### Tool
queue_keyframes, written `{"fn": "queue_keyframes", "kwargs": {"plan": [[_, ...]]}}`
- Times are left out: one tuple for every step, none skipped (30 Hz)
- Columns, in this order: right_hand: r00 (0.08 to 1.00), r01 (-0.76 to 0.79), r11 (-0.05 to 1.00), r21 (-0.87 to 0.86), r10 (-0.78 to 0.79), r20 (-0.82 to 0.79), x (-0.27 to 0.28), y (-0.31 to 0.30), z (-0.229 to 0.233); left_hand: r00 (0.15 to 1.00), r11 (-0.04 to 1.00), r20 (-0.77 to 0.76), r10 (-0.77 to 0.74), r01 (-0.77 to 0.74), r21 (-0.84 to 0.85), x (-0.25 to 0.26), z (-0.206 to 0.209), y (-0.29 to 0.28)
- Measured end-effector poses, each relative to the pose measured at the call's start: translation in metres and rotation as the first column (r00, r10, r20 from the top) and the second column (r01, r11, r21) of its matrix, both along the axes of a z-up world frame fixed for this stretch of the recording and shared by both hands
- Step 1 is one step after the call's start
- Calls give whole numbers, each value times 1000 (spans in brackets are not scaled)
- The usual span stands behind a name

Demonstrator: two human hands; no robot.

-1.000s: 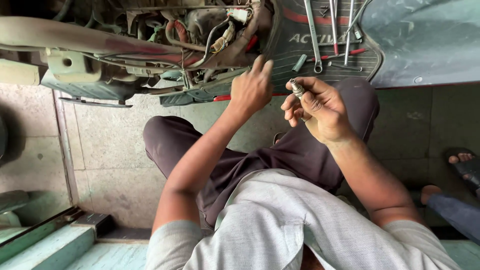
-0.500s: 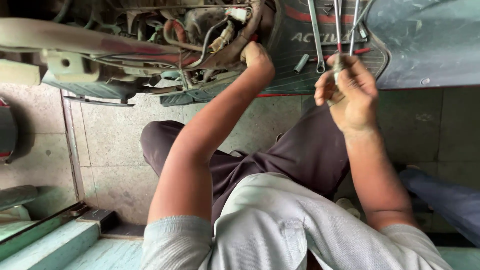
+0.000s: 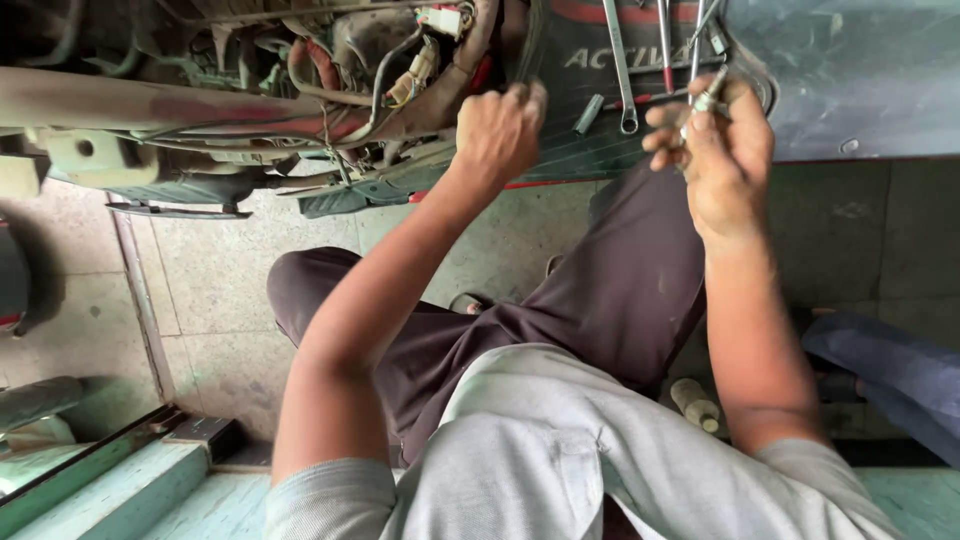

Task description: The person works on the internal components of a scooter, first by reaching into the engine compartment to handle wires and then by holding and cleaning a small metal spark plug.

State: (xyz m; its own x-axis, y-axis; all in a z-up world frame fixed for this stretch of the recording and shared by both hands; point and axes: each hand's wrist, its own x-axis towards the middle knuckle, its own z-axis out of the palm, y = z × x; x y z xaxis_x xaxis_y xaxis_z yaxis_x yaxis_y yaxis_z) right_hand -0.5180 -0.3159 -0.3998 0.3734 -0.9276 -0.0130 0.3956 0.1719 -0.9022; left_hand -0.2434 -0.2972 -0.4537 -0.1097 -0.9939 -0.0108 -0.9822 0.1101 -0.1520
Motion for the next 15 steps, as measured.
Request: {"fn": "queue_keyframes", "kwargs": {"plan": [[1000,3,1000,-7,-3,-25,1,-3,-4,992,1000,-128,21,-19,15,-6,1,7],[998,23,998,-64,-27,-63,5,-8,-8,967,999,-250,45,-41,24,-12,4,8],[994,40,992,-122,-53,-100,10,-11,-11,959,997,-271,78,-71,37,-19,5,8],[988,51,983,-179,-76,-136,14,-13,-14,949,993,-292,115,-104,53,-30,4,8],[987,57,983,-175,-83,-140,15,-14,-16,938,988,-313,152,-137,69,-40,1,6],[987,63,982,-178,-88,-138,20,-16,-17,935,989,-328,136,-150,-16,-46,-3,1],[986,68,981,-180,-93,-135,24,-19,-17,933,982,-340,119,-162,-101,-52,-8,-2],[984,73,984,-163,-98,-149,27,-20,-18,930,968,-353,99,-173,-182,-54,-14,-4],[981,78,986,-146,-102,-163,30,-21,-19,932,963,-354,75,-160,-215,-52,-19,-5],[977,83,989,-123,-106,-185,30,-21,-20,931,959,-362,53,-148,-241,-53,-24,-2],[976,84,988,-132,-108,-187,31,-22,-21,929,954,-368,30,-136,-266,-54,-26,0],[976,86,987,-139,-112,-189,31,-21,-22,898,965,-433,74,-175,-198,-53,-25,4],[975,88,985,-146,-115,-191,30,-21,-24,862,970,-492,121,-209,-126,-49,-20,9],[974,73,986,-150,-103,-204,30,-21,-25,820,971,-548,167,-232,-51,-45,-12,15],[972,58,986,-154,-91,-216,30,-21,-26,752,967,-627,204,-255,9,-42,-2,21]]}}
